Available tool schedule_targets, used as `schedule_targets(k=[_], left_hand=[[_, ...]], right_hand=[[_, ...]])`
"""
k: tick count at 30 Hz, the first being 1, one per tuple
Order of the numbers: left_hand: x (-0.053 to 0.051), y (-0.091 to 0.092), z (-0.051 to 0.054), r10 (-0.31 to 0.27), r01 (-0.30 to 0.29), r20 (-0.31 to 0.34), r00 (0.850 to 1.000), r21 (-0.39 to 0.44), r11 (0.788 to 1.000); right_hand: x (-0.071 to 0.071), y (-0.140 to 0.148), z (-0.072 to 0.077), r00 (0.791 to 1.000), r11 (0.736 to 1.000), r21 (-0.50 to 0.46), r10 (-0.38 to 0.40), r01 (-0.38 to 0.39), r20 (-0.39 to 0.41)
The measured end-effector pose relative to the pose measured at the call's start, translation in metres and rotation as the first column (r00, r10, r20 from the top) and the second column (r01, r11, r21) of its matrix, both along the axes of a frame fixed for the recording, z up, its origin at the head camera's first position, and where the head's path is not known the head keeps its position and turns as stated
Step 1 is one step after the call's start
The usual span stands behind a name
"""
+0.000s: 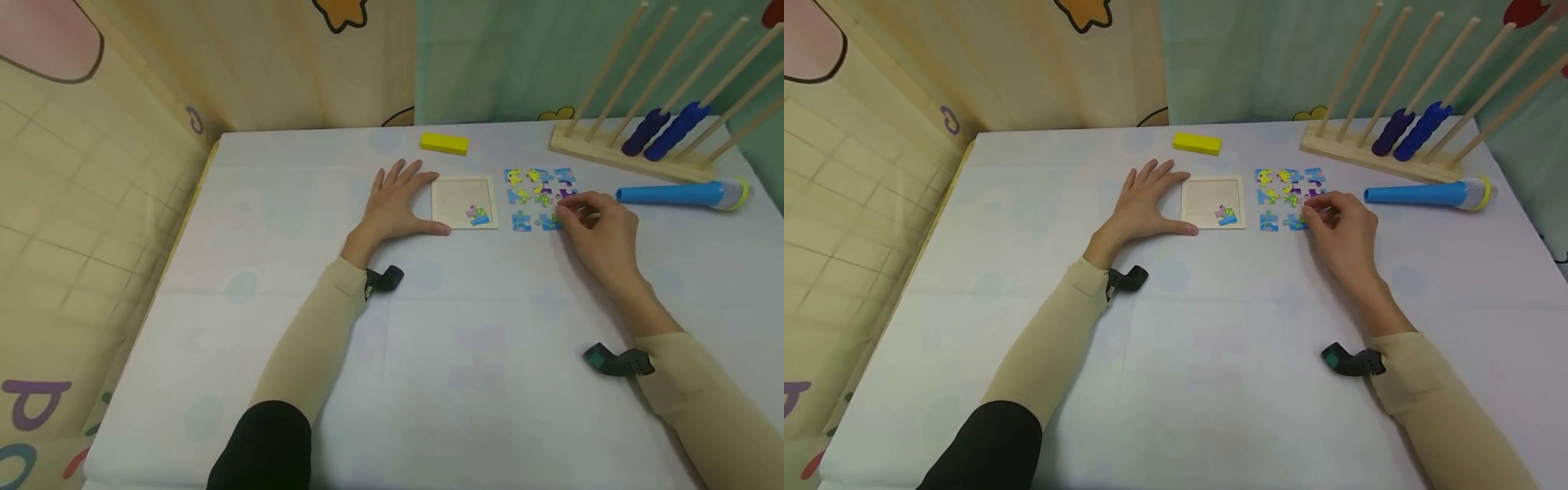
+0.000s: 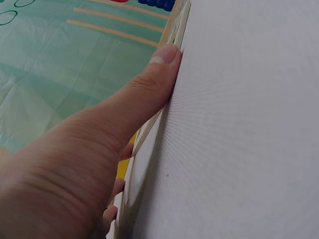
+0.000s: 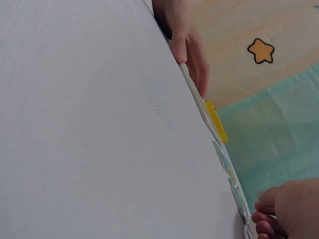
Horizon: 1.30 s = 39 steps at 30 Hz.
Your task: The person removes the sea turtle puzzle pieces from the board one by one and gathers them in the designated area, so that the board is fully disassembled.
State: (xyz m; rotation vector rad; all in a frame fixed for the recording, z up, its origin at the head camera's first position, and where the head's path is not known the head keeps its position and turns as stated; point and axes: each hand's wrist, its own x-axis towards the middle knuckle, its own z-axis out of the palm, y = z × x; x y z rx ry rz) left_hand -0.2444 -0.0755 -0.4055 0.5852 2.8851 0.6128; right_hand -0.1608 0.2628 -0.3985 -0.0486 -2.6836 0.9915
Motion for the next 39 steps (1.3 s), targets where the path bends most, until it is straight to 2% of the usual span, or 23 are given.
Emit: schedule_targets(k=[6, 9, 13, 15, 19, 25, 39], left_hand=[[0.000, 0.001, -0.001, -0.008, 0.008, -0.003, 1.000, -0.003, 1.000], [0.000, 0.001, -0.001, -0.004, 0.004, -0.002, 1.000, -0.006, 1.000], [0.001, -0.002, -0.002, 0.005, -0.005, -0.008, 1.000, -0.003, 1.000], [0.000, -0.002, -0.003, 0.003, -0.003, -0.014, 1.000, 0.003, 1.000], [0.000, -0.001, -0.004, -0.008, 0.008, -0.021, 1.000, 0.013, 1.000], [-0.001, -0.001, -0.003, -0.017, 0.017, -0.026, 1.000, 0.001, 1.000], [-0.003, -0.001, -0.005, -0.010, 0.010, -0.028, 1.000, -0.008, 1.000]], right_hand=[[-0.008, -0.023, 0.003, 0.998, 0.998, -0.045, 0.039, -0.041, -0.049], [-0.013, -0.043, 0.005, 0.994, 0.994, -0.045, 0.095, -0.098, -0.058], [-0.020, -0.068, 0.003, 0.981, 0.979, -0.056, 0.192, -0.194, -0.033], [-0.022, -0.077, 0.001, 0.976, 0.973, -0.068, 0.217, -0.218, -0.022], [-0.024, -0.085, -0.006, 0.975, 0.973, -0.071, 0.220, -0.221, -0.020], [-0.024, -0.087, -0.016, 0.974, 0.973, -0.057, 0.218, -0.222, -0.065], [-0.023, -0.087, -0.016, 0.962, 0.967, -0.009, 0.253, -0.255, -0.104]])
